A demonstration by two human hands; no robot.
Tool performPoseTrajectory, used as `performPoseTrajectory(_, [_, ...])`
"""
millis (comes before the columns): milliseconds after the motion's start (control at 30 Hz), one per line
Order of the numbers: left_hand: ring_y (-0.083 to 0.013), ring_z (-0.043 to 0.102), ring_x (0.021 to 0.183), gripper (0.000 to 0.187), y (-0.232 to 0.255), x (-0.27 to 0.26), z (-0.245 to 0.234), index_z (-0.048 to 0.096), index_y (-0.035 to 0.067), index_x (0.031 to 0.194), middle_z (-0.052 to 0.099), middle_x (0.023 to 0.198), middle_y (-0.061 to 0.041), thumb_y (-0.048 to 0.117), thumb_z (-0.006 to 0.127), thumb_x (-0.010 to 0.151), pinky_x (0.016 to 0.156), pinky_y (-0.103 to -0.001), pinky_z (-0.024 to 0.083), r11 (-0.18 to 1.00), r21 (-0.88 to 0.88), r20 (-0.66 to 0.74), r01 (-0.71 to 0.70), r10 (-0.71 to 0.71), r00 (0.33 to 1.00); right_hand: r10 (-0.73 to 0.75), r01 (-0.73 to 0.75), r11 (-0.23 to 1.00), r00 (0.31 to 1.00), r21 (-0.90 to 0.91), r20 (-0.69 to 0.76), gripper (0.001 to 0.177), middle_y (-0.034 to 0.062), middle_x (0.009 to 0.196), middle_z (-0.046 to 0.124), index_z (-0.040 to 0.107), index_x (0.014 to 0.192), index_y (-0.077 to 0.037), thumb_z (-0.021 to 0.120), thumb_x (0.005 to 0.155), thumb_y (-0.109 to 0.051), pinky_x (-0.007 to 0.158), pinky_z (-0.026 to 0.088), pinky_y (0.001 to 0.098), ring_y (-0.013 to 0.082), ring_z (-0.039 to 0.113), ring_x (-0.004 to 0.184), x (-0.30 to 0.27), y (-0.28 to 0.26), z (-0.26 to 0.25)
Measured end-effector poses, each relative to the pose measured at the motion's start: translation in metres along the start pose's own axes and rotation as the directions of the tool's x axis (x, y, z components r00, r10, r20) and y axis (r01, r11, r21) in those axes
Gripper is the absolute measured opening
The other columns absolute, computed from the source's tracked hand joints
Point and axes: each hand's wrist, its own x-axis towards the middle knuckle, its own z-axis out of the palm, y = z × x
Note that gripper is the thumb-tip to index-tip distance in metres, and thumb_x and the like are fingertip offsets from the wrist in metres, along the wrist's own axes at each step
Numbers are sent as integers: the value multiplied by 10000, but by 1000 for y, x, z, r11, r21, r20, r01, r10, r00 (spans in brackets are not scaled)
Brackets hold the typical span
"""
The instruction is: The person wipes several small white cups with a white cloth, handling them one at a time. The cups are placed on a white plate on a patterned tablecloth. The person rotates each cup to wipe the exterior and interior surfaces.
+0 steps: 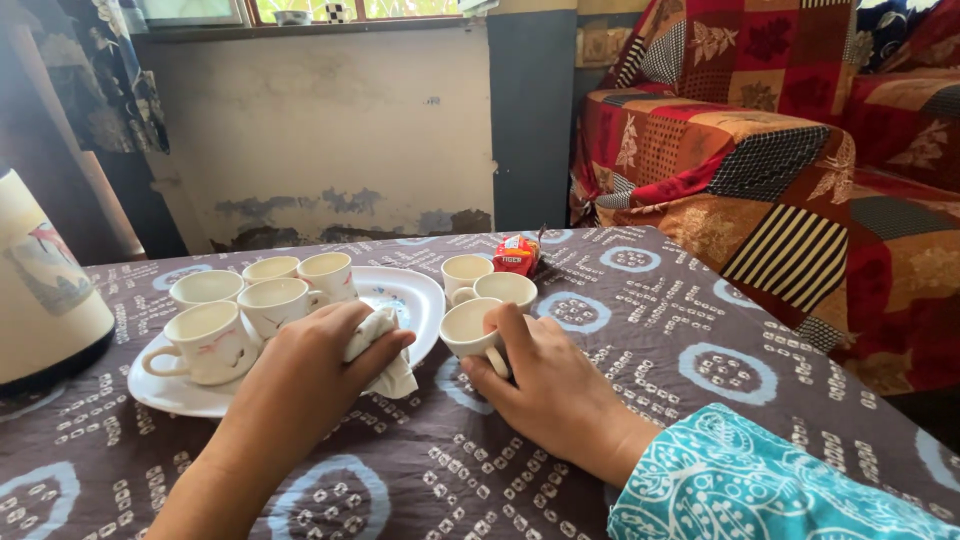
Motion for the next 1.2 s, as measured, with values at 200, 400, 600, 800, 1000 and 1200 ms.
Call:
performPoseTrajectory(200, [-415,656,834,389,1,0,-3,679,35,919,697,828,-181,416,706,849,728,-491,495,999,-12,6,42,-42,999,-66,77,975,996,207,-59,310,183,1120,642,505,1169,-76,646,984,-282,866,512,451,360,656,1023,-1,3,4])
performPoseTrajectory(400, [-408,663,858,411,-2,0,-2,681,35,933,700,848,-178,438,699,853,751,-487,504,997,10,18,74,-74,997,22,-22,992,1000,125,-3,366,173,1209,511,515,1217,-113,704,921,-218,869,548,427,364,661,1018,-2,-2,5])
performPoseTrajectory(600, [-406,670,886,428,-9,2,0,699,46,969,705,879,-190,457,699,852,774,-483,514,995,42,16,93,-94,995,-136,136,991,989,5,-57,495,204,1361,419,474,1320,-108,606,848,-34,977,511,473,381,626,1130,-4,-8,-2])
performPoseTrajectory(800, [-408,672,882,443,-16,0,4,686,20,893,709,902,-182,462,695,867,759,-487,518,997,67,-22,42,-41,999,-224,216,960,974,-180,-29,510,202,1376,432,457,1361,-65,597,873,-117,1069,416,528,414,461,1303,-5,-8,1])
performPoseTrajectory(1000, [-395,683,870,433,-17,-3,2,684,32,881,713,914,-158,466,683,878,742,-495,523,991,114,-27,71,-68,997,-230,212,939,972,-272,-38,488,171,1386,452,507,1326,-83,656,893,-251,1048,380,511,380,473,1221,-6,-15,-3])
performPoseTrajectory(1200, [-392,699,789,389,-23,-4,-1,696,88,948,717,917,-143,469,678,871,669,-491,544,985,145,-104,94,-79,991,-298,267,915,953,-303,-60,471,152,1461,502,498,1391,-86,596,949,-217,1096,324,483,335,424,1384,-6,-17,-1])
